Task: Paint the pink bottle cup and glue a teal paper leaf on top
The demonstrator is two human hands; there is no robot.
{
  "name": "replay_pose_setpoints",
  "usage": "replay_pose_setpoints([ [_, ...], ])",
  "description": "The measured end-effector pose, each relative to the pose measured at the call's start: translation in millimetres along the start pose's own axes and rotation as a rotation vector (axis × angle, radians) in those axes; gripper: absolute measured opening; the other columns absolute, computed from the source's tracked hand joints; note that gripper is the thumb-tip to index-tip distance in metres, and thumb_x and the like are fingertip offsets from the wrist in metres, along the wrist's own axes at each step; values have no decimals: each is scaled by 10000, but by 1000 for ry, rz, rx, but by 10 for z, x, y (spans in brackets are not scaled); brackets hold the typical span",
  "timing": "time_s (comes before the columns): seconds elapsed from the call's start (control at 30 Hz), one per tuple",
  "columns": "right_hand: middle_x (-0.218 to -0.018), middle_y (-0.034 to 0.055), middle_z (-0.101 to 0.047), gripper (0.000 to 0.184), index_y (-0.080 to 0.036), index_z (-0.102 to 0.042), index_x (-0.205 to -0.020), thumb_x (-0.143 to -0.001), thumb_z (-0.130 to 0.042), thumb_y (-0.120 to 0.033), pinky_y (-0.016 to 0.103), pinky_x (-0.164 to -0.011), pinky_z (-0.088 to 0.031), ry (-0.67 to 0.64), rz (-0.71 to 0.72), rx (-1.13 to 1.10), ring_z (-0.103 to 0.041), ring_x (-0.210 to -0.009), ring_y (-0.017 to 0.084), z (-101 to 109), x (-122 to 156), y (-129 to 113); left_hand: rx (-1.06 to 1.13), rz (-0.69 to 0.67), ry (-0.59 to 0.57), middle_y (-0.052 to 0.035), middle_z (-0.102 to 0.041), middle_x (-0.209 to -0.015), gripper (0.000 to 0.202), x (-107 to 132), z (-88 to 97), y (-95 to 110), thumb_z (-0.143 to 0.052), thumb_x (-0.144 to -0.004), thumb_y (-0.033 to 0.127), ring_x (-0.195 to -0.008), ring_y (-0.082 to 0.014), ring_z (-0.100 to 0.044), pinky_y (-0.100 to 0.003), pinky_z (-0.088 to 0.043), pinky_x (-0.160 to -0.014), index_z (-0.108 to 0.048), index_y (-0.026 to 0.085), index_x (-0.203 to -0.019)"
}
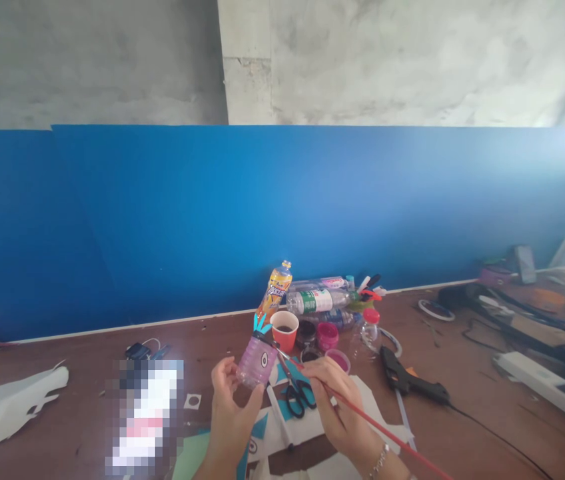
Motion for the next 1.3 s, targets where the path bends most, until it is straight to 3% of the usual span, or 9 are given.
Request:
replay_pose_setpoints([
  [0.5,-830,54,-659,188,-226,-583,-955,-896,-432,-129,305,-689,-525,5,2,-5,-632,-760,185,20,-14,28,334,137,-56,-97,-574,-1051,569,-108,-95,-211,-662,-612,396,-960,-243,-637,-390,-502,-827,-406,212,-1085],
  [0.73,-889,61,-668,193,-230,-595,-981,-898,-447,-140,325,-763,-518,38,-23,21,-635,-827,193,62,32,144,357,263,-43,-58,-633,-940,453,-201,-120,-402,-619,-602,370,-802,-202,-656,-378,-511,-761,-430,222,-987],
  [0.83,-880,58,-674,186,-229,-622,-958,-916,-448,-179,304,-750,-514,105,-125,-25,-637,-836,188,96,65,260,465,329,-68,-59,-641,-931,451,-198,-140,-457,-617,-615,410,-775,-193,-651,-389,-515,-762,-456,216,-989],
  [0.9,-843,57,-684,180,-215,-639,-925,-924,-460,-237,269,-655,-521,168,-241,-116,-642,-771,179,102,96,379,544,396,-91,-60,-656,-916,473,-177,-152,-469,-649,-605,398,-790,-198,-655,-405,-512,-801,-469,211,-1000],
  [1.07,-771,61,-723,217,-198,-662,-888,-897,-529,-369,248,-501,-502,374,-524,-395,-640,-621,169,86,222,728,761,435,-285,-90,-696,-1028,399,-101,-209,-243,-638,-683,399,-957,-244,-644,-478,-474,-923,-559,215,-1028],
  [1.17,-715,60,-726,234,-192,-677,-863,-874,-563,-396,247,-476,-496,434,-627,-519,-652,-596,173,56,265,865,825,452,-365,-100,-715,-981,286,-60,-206,-155,-617,-710,394,-943,-273,-654,-528,-446,-960,-658,194,-910],
  [1.3,-689,59,-721,253,-192,-691,-833,-861,-574,-415,250,-448,-486,449,-649,-553,-625,-532,162,45,255,845,924,513,-398,-114,-737,-863,228,-29,-205,-172,-633,-692,379,-883,-296,-674,-540,-444,-959,-707,166,-724],
])
Point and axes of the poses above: each hand's wrist, its own x-axis away from the middle knuckle, its own z-axis out of the back of the hand, y = z × x, the point moved 8 cm from there along -x, towards the middle knuckle
